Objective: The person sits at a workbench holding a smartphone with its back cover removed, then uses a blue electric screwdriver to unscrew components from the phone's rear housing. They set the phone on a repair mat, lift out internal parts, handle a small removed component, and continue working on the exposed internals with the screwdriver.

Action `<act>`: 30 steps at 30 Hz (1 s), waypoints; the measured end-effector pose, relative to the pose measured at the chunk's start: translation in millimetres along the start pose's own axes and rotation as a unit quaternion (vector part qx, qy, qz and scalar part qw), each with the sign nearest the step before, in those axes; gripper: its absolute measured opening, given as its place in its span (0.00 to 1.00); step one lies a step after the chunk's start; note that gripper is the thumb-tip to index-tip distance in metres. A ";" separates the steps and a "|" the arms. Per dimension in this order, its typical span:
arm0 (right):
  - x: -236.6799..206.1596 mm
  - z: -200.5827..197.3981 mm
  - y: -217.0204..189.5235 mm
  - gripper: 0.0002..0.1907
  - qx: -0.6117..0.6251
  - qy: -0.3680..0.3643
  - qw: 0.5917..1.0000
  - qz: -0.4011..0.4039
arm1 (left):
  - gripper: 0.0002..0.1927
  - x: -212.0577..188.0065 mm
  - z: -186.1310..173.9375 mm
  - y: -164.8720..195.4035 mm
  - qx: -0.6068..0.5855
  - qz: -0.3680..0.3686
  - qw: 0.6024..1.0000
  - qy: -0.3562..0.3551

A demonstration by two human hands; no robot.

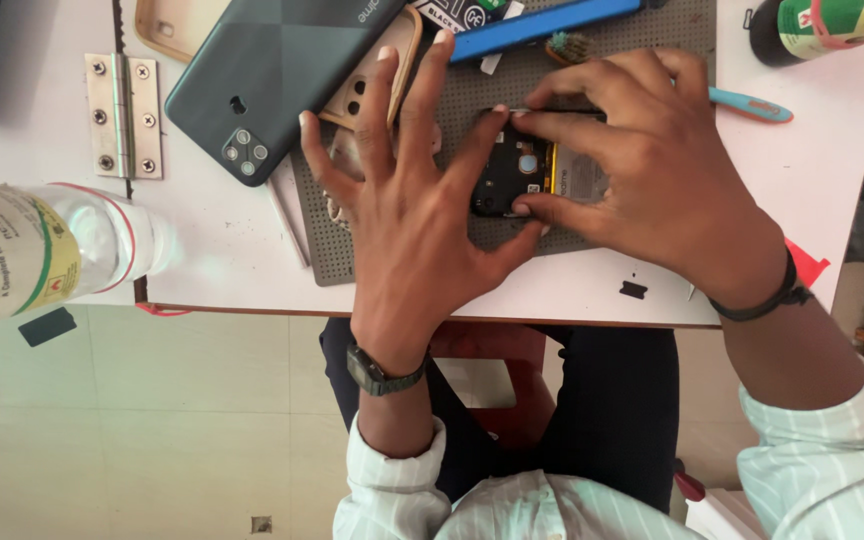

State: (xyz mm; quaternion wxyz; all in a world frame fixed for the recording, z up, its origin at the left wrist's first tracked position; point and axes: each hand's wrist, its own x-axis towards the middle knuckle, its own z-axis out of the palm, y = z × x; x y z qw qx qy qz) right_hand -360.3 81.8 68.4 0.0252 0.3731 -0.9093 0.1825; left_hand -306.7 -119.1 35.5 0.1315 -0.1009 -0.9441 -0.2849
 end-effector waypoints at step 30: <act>-1.3 -3.7 -2.2 0.32 -0.053 0.016 0.998 -0.009 | 0.21 -13.8 5.5 14.2 0.067 -0.070 0.995 0.014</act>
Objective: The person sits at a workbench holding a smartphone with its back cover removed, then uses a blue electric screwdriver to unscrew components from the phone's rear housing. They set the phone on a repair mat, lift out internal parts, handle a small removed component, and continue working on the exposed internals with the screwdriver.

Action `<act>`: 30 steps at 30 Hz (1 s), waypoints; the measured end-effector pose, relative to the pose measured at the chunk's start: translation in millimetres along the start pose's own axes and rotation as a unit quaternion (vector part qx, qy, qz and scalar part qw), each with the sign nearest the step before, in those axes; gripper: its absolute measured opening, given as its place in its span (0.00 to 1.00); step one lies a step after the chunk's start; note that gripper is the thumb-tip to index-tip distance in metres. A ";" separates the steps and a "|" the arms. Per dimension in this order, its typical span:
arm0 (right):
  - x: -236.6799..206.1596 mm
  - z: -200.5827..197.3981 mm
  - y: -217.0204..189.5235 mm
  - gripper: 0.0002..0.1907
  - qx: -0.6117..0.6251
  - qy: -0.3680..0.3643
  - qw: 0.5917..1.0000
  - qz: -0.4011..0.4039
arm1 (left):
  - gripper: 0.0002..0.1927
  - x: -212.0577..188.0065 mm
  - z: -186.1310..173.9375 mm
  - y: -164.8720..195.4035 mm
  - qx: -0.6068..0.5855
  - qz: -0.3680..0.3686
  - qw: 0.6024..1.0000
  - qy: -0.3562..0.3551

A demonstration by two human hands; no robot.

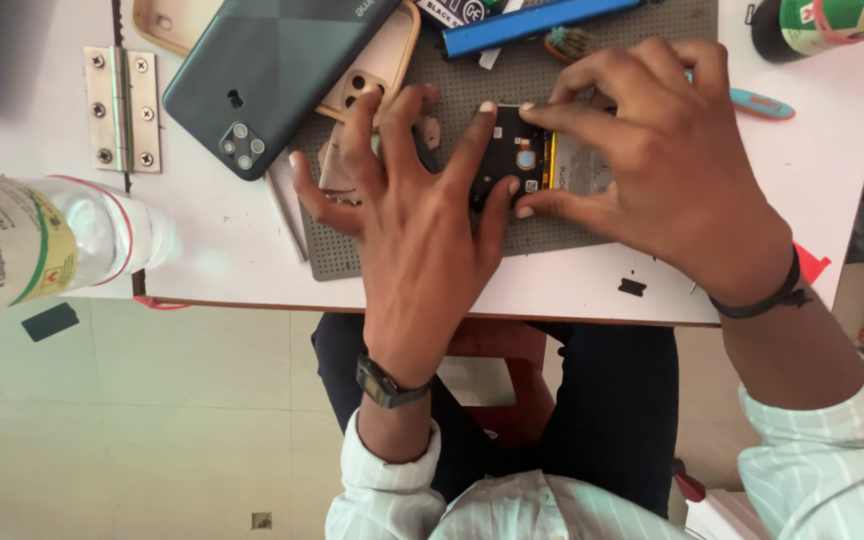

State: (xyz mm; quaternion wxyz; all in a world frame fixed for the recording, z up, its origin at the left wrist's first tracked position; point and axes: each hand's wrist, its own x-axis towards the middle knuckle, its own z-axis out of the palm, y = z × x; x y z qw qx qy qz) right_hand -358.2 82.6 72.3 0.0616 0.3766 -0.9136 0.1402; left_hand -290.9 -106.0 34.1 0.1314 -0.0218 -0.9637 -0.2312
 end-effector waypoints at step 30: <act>2.9 2.9 2.6 0.29 0.061 -0.019 0.998 0.001 | 0.14 -4.5 -3.6 -13.4 -0.040 0.018 0.999 0.004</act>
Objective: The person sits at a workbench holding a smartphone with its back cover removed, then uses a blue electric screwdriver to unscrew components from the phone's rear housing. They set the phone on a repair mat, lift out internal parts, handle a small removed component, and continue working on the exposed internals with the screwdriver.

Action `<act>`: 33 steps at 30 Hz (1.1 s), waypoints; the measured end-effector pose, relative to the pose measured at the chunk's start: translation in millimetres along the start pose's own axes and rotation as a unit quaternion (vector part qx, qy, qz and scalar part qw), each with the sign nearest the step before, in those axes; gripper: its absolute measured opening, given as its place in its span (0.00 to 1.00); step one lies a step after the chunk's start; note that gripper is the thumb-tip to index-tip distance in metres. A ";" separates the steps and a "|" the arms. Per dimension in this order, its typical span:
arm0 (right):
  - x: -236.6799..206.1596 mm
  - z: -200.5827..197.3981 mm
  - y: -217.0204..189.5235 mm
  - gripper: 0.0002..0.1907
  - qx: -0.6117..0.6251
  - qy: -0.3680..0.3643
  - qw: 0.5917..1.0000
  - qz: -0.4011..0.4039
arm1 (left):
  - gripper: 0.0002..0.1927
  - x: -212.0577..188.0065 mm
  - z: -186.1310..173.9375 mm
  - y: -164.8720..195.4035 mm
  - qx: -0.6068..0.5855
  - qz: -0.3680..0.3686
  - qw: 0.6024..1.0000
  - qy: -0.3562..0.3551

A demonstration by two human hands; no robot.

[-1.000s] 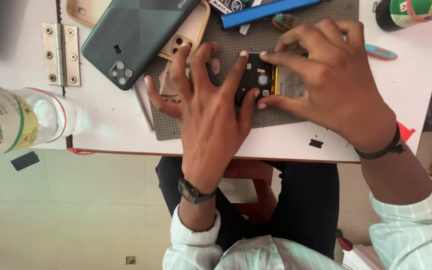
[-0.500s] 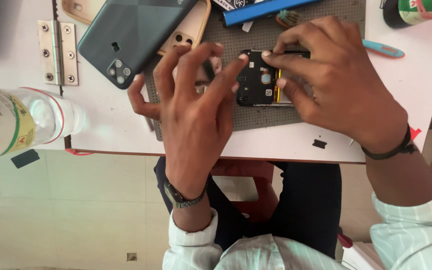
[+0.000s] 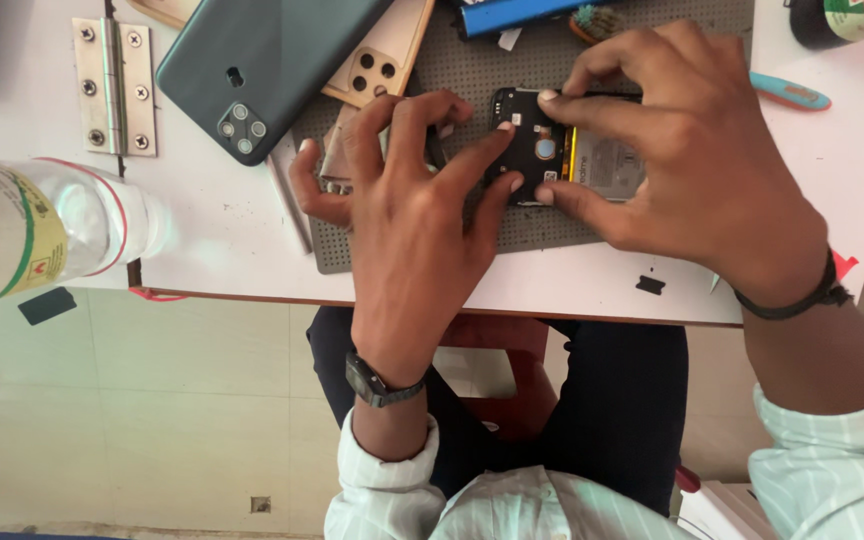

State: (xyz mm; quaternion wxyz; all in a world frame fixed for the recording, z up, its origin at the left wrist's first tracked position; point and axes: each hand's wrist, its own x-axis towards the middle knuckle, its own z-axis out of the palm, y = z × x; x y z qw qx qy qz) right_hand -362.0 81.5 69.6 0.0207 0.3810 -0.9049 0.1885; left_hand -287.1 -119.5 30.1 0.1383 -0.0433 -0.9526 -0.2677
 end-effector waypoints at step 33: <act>19.0 20.5 20.0 0.16 -0.112 0.161 0.979 -0.055 | 0.18 -8.3 19.5 32.6 0.142 0.001 0.988 0.055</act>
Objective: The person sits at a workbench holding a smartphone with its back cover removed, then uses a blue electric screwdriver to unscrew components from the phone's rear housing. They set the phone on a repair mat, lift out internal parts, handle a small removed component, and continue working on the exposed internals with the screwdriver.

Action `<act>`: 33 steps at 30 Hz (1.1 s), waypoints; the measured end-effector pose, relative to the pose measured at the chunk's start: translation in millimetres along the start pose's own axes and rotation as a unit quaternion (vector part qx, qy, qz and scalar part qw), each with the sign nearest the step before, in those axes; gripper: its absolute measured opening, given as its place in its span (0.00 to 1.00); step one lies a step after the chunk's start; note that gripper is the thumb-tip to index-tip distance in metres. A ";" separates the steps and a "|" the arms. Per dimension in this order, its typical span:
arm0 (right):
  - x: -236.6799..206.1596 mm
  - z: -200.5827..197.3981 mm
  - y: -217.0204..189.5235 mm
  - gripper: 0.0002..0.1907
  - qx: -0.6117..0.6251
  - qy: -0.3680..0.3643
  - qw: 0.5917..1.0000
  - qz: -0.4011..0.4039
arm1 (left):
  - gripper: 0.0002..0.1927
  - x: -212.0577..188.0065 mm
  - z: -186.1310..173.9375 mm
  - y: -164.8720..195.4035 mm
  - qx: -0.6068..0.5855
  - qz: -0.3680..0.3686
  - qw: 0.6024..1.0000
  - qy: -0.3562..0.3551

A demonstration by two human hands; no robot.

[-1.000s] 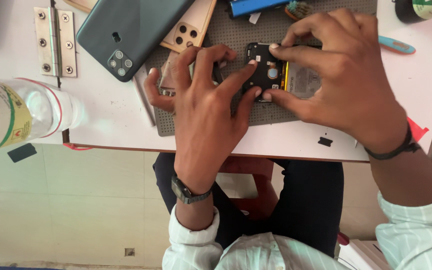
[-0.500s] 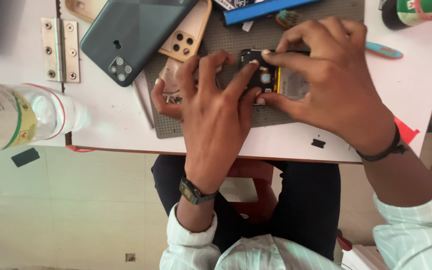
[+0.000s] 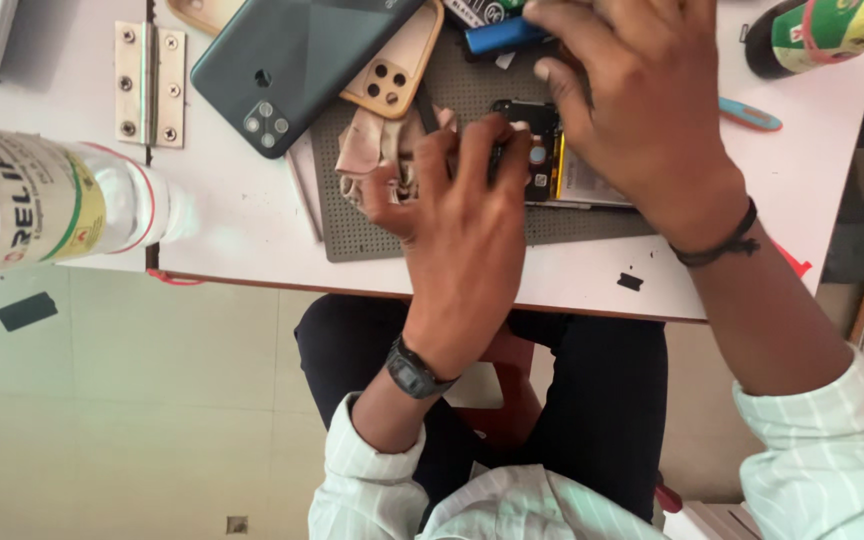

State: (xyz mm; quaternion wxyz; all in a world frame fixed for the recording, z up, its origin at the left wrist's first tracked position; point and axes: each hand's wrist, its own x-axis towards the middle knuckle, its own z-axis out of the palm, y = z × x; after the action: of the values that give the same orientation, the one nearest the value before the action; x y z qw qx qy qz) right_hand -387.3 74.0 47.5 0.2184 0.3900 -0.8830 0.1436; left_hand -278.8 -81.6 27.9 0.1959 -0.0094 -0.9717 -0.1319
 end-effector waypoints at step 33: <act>-4.8 11.7 11.4 0.13 0.413 0.071 0.903 0.095 | 0.42 -19.0 17.5 38.4 0.179 -0.008 0.983 -0.025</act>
State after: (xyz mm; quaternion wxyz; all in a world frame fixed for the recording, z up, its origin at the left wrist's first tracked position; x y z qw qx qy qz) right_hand -396.2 79.5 34.1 0.0851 0.3479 -0.7599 0.5424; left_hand -265.1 -39.4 14.8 0.1688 0.0299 -0.9842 0.0432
